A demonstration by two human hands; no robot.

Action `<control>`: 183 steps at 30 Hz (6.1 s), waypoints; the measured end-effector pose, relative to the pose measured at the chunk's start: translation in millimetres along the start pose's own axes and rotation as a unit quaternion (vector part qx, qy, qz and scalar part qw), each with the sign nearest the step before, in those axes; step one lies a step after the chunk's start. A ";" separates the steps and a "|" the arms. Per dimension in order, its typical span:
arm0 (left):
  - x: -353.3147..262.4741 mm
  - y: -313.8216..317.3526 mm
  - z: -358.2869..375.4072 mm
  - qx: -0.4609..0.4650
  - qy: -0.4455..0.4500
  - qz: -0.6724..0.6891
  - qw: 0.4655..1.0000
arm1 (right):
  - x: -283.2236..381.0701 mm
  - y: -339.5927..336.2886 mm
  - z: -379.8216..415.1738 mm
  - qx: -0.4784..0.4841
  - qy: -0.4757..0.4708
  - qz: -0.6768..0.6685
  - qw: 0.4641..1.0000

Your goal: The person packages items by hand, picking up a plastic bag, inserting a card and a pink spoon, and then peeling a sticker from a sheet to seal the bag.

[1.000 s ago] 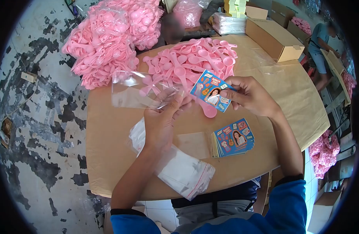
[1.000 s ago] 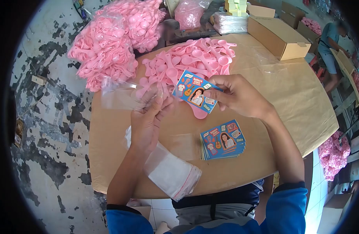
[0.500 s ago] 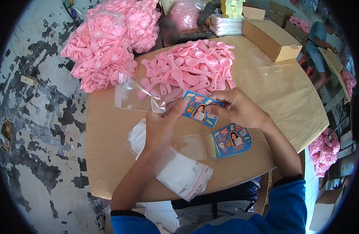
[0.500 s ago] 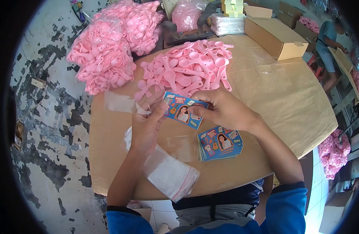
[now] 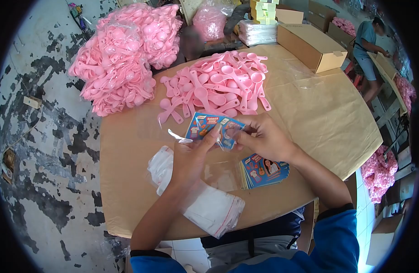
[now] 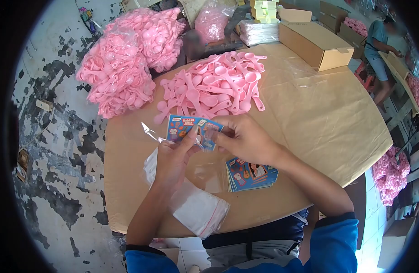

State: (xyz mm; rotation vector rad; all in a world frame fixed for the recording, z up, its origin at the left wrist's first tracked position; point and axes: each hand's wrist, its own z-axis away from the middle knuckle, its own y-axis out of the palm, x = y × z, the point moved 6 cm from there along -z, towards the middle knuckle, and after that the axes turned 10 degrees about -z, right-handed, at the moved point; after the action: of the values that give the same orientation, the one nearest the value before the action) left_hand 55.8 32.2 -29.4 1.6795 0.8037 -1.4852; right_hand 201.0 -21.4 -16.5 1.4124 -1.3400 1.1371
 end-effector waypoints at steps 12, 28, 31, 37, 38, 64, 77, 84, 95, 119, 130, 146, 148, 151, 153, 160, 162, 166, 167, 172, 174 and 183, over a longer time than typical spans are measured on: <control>-18.6 1.8 1.6 0.073 0.059 0.183 0.979 | 2.9 9.5 3.9 -0.040 0.078 -0.117 0.989; -36.2 -12.7 0.2 0.010 0.196 -0.086 0.977 | 11.0 -5.2 -1.4 -0.035 0.044 -0.190 0.980; -40.2 -12.2 2.0 -0.015 0.198 -0.134 0.971 | 17.6 -17.5 -3.1 0.004 -0.012 -0.058 0.998; -36.5 -31.0 -8.0 -0.096 0.152 -0.058 0.982 | 0.4 -109.3 -22.2 -0.101 -0.123 0.393 0.906; -35.5 -31.7 -8.7 -0.099 0.150 -0.049 0.982 | -8.1 -114.2 -23.3 -0.090 -0.166 0.527 0.829; -15.1 -46.4 -24.1 -0.062 0.114 -0.008 0.992 | 31.8 -73.8 -0.3 0.023 -0.005 0.172 0.985; -17.8 -15.6 -6.9 0.030 0.107 0.120 0.987 | 43.2 9.2 5.6 0.037 -0.055 0.169 0.983; -12.5 -4.3 -1.6 0.084 0.127 0.071 0.986 | 44.7 22.3 8.8 0.058 -0.155 0.082 0.983; -25.8 -28.9 -13.8 -0.052 0.128 0.006 0.990 | 150.3 -16.3 -2.0 -0.103 -0.288 0.336 0.891; -31.3 11.3 5.3 0.196 0.047 -0.184 0.962 | 75.8 6.8 -39.9 0.022 -0.086 0.162 0.983; -38.3 -5.4 4.2 0.047 0.132 -0.219 0.966 | 89.2 29.9 -21.0 -0.036 -0.413 0.465 0.782; -47.0 5.4 16.8 0.054 0.191 -0.412 0.890 | 73.7 20.3 -23.4 -0.043 -0.395 0.462 0.793; -43.7 2.0 11.8 0.047 0.198 -0.396 0.896 | 71.4 12.9 -29.3 -0.053 -0.336 0.359 0.869; -33.9 -1.1 3.8 0.045 0.245 -0.332 0.910 | 64.2 6.9 -34.3 -0.050 -0.229 0.180 0.955; -33.7 1.2 4.2 0.048 0.262 -0.293 0.918 | 71.4 8.0 -33.4 -0.045 -0.223 0.177 0.958; -36.3 10.9 9.5 0.080 0.168 -0.136 0.973 | 103.2 -31.3 -37.3 -0.124 -0.296 0.135 0.937; -34.1 6.1 6.1 0.063 0.138 -0.101 0.983 | 128.3 -52.0 -27.8 -0.113 -0.285 0.078 0.949; -29.7 -1.4 -0.7 0.078 0.112 -0.141 0.981 | 139.5 -106.6 -5.7 0.047 -0.196 0.054 0.978; -29.2 -0.4 -1.1 0.089 0.116 -0.162 0.976 | 118.4 -133.1 -0.3 0.068 -0.130 0.027 0.989; -24.8 4.1 -1.2 0.092 0.111 -0.108 0.984 | -1.0 -264.2 -9.5 -0.161 0.019 0.523 0.837; -24.4 0.8 -4.1 0.087 0.127 -0.125 0.980 | 6.3 -275.8 -3.5 -0.253 -0.070 0.558 0.788; -30.2 5.4 -1.1 0.083 0.135 -0.060 0.985 | 80.7 -135.8 -6.8 -0.045 -0.021 0.228 0.972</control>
State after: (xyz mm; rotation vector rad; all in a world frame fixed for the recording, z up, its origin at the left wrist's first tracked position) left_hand 56.9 30.9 1.2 2.0201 0.9615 -1.4560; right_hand 337.0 -24.7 64.2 1.0950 -1.7826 1.3218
